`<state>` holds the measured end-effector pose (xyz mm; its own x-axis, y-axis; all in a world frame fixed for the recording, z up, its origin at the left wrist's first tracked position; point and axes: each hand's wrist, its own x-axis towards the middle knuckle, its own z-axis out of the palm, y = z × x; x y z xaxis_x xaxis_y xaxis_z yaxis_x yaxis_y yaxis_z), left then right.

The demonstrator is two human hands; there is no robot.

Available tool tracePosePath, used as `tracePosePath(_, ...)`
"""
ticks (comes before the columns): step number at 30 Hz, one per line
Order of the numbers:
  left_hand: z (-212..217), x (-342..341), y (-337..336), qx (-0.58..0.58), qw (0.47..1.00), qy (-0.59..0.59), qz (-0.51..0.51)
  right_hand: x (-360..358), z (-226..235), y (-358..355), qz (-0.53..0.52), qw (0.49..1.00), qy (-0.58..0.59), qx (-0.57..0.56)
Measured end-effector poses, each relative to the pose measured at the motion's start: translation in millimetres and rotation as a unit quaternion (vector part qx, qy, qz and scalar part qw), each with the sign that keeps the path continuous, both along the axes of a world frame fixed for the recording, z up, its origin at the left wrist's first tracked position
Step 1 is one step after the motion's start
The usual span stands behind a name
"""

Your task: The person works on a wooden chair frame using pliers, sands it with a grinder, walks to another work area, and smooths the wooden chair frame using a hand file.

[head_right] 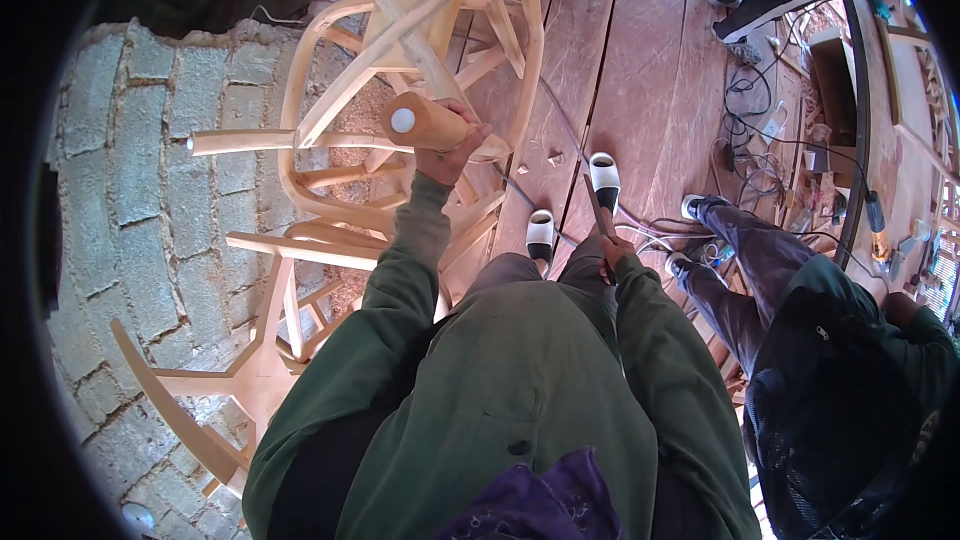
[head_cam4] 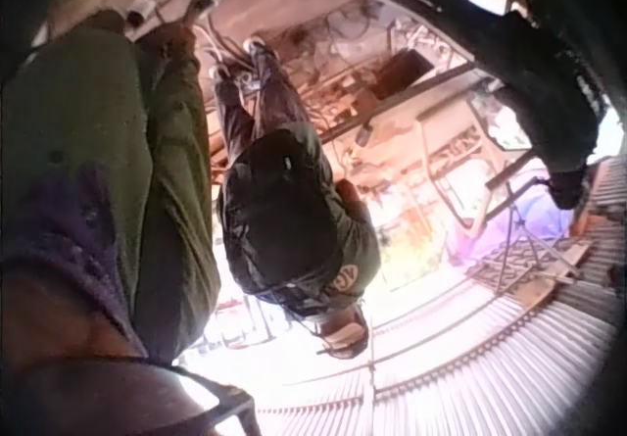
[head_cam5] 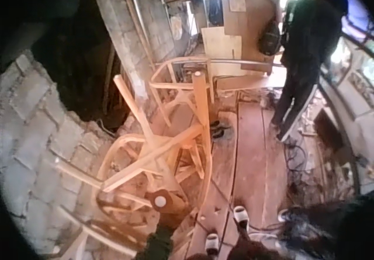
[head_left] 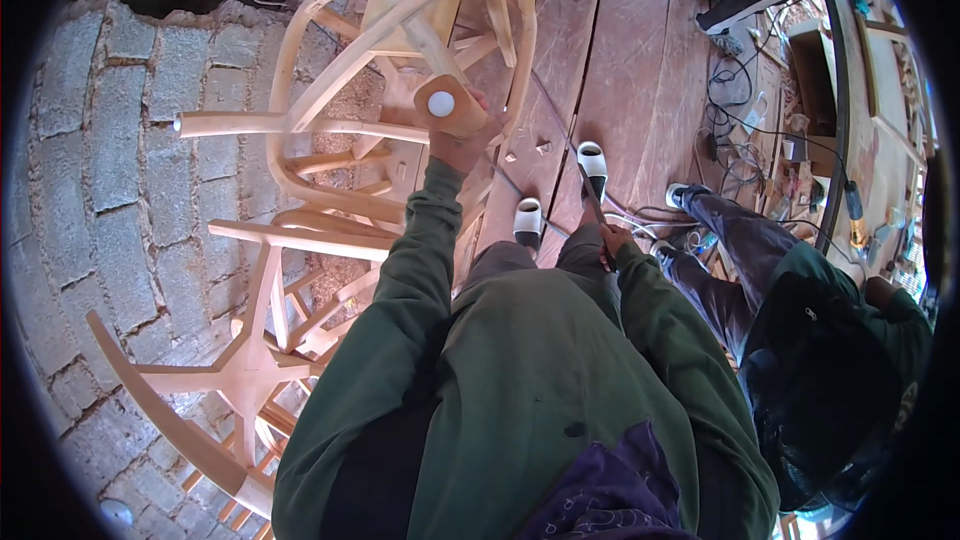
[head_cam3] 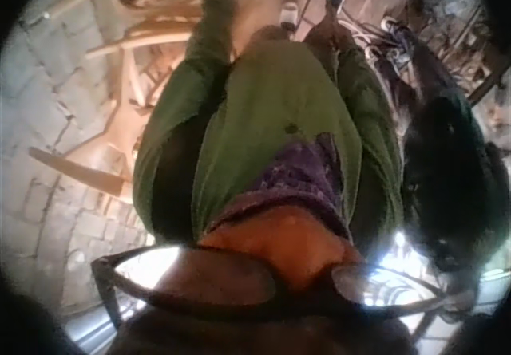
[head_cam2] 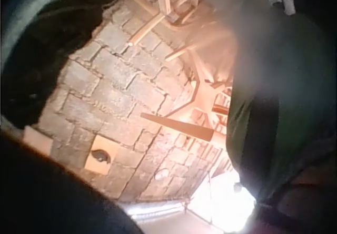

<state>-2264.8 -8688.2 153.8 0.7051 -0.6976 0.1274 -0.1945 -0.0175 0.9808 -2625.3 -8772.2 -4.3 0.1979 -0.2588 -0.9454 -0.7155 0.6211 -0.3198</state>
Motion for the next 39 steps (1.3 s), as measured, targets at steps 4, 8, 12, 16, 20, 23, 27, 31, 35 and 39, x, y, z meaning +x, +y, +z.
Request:
tracePosePath(4, -2, 1, -1, 0.01, 1.0, -0.012, 0.0, -3, 5, -4, -0.009, 1.0, 0.014, 0.008)
tracePosePath(8, -10, 4, 0, 0.013, 1.0, -0.005, -0.004, -8, 3, -4, 0.025, 0.999, 0.02, -0.011)
tracePosePath(12, -11, 4, 2, 0.001, 1.0, -0.009, -0.008, -8, 8, -6, 0.03, 0.999, 0.019, -0.009)
tracePosePath(16, -11, 4, 2, 0.01, 0.999, -0.027, -0.016, -14, 3, -5, 0.024, 1.0, 0.015, 0.0)
tracePosePath(20, -11, 4, 3, 0.006, 1.0, -0.019, -0.02, -16, 4, -3, 0.02, 1.0, 0.004, -0.003)
tracePosePath(23, -10, 3, 2, 0.01, 0.999, -0.024, -0.021, -16, 6, -2, 0.014, 1.0, 0.013, -0.003)
tracePosePath(27, -8, 4, 2, 0.005, 1.0, -0.01, -0.016, -13, 12, -1, 0.012, 1.0, 0.016, -0.007)
tracePosePath(31, -7, 6, 1, -0.004, 1.0, -0.005, -0.014, -13, 13, -4, 0.018, 1.0, 0.009, -0.003)
tracePosePath(35, -12, 5, 3, 0.003, 0.999, -0.042, -0.009, -20, 6, -2, 0.03, 0.999, -0.008, -0.015)
tracePosePath(39, -20, 4, 5, 0.042, 0.997, -0.068, -0.005, -20, 10, -2, 0.056, 0.998, 0.0, -0.029)
